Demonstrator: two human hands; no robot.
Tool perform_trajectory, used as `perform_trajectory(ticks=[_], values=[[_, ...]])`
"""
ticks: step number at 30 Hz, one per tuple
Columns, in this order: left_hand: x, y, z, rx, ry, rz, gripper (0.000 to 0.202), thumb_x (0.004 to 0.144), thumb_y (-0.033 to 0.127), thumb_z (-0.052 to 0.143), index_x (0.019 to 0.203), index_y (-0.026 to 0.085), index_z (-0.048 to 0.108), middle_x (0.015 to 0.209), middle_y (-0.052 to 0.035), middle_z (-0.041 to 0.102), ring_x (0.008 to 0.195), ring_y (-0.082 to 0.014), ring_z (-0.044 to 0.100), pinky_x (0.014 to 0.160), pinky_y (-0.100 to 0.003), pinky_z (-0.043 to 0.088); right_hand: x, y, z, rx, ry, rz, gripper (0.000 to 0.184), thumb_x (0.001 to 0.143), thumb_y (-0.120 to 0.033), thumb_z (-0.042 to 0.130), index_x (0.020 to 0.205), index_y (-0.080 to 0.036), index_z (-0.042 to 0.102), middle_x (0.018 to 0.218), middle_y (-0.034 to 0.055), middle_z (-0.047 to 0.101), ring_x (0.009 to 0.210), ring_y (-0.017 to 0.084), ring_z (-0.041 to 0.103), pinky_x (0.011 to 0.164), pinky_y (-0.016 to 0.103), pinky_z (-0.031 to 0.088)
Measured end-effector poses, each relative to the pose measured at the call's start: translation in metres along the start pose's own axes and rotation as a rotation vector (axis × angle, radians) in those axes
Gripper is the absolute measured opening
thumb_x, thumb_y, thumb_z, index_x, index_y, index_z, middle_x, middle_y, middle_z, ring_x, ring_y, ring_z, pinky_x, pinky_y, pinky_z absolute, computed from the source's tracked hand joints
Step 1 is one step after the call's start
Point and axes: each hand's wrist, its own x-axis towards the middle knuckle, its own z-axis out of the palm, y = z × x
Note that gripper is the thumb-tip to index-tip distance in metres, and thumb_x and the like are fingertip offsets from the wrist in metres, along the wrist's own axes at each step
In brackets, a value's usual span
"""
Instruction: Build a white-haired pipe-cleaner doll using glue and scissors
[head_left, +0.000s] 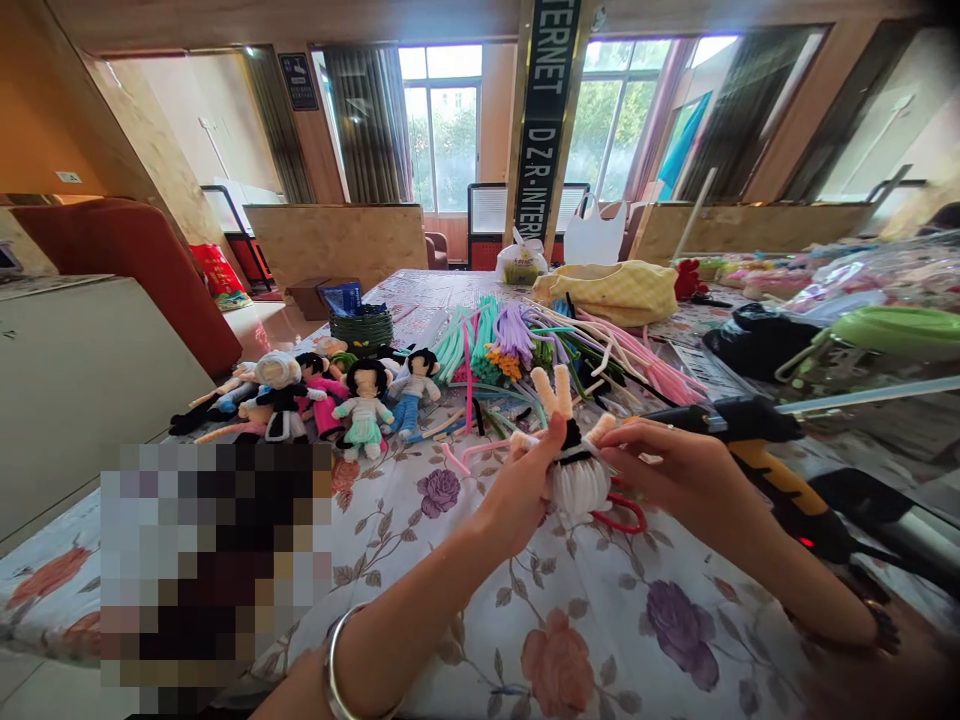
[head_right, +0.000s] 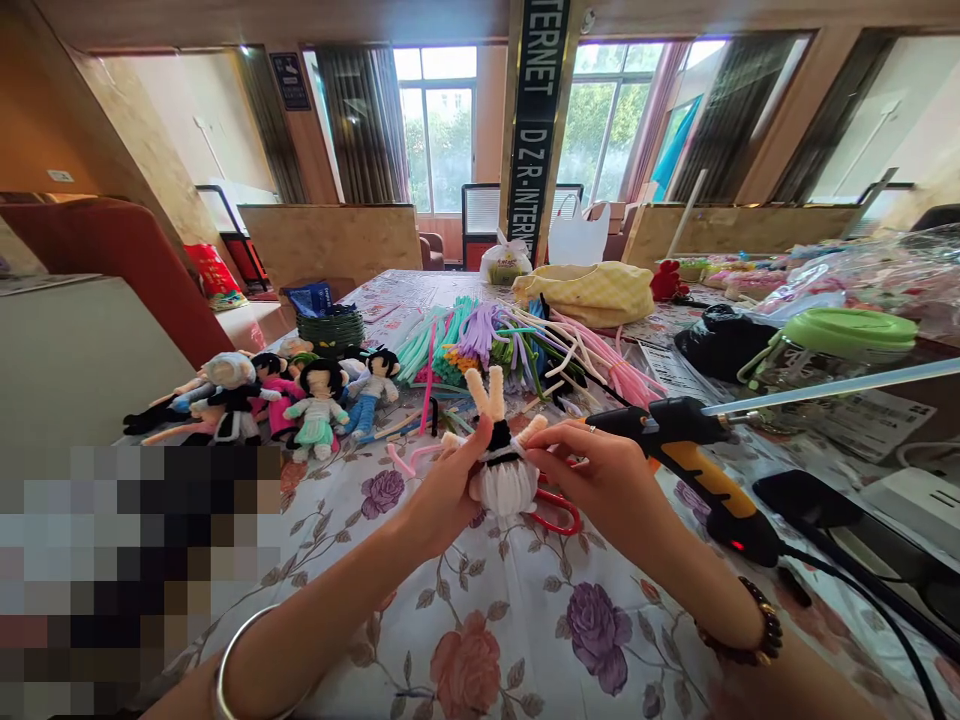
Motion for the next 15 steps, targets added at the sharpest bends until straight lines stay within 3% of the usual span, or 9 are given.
perform_trajectory(ticks=[7,11,15], values=[[-0.002,0.001,0.001,0.059,-0.024,-0.009,0.029,0.069,0.039,0.072,0.087,0.017,0.068,0.073,-0.0009,0.057,0.062,-0.0095,0.048,0.056,-0.022,0.035,-0.005,-0.005,0.002,-0.166,0.106,-0.101,0.015,0.081,-0.034,0.062,0.085,-0.021,0.069,0.069,0.0,0.066,0.054,0.01,0.059,0.049,0.02,0.053],[-0.001,0.0,0.002,0.01,-0.002,0.015,0.018,0.066,0.031,0.071,0.07,0.015,0.063,0.062,0.0018,0.051,0.056,-0.0087,0.043,0.052,-0.023,0.032,-0.006,-0.001,0.003,-0.294,0.152,-0.215,0.015,0.085,-0.028,0.058,0.093,-0.022,0.07,0.084,0.0023,0.071,0.067,0.014,0.066,0.057,0.023,0.054],[0.0,-0.002,0.004,0.023,-0.004,0.049,0.02,0.063,0.029,0.071,0.06,0.015,0.057,0.056,0.0031,0.048,0.053,-0.008,0.04,0.051,-0.023,0.03,-0.007,0.007,0.002,-0.381,0.177,-0.315,0.019,0.087,-0.022,0.054,0.096,-0.025,0.071,0.095,0.0027,0.07,0.079,0.015,0.067,0.065,0.025,0.053]])
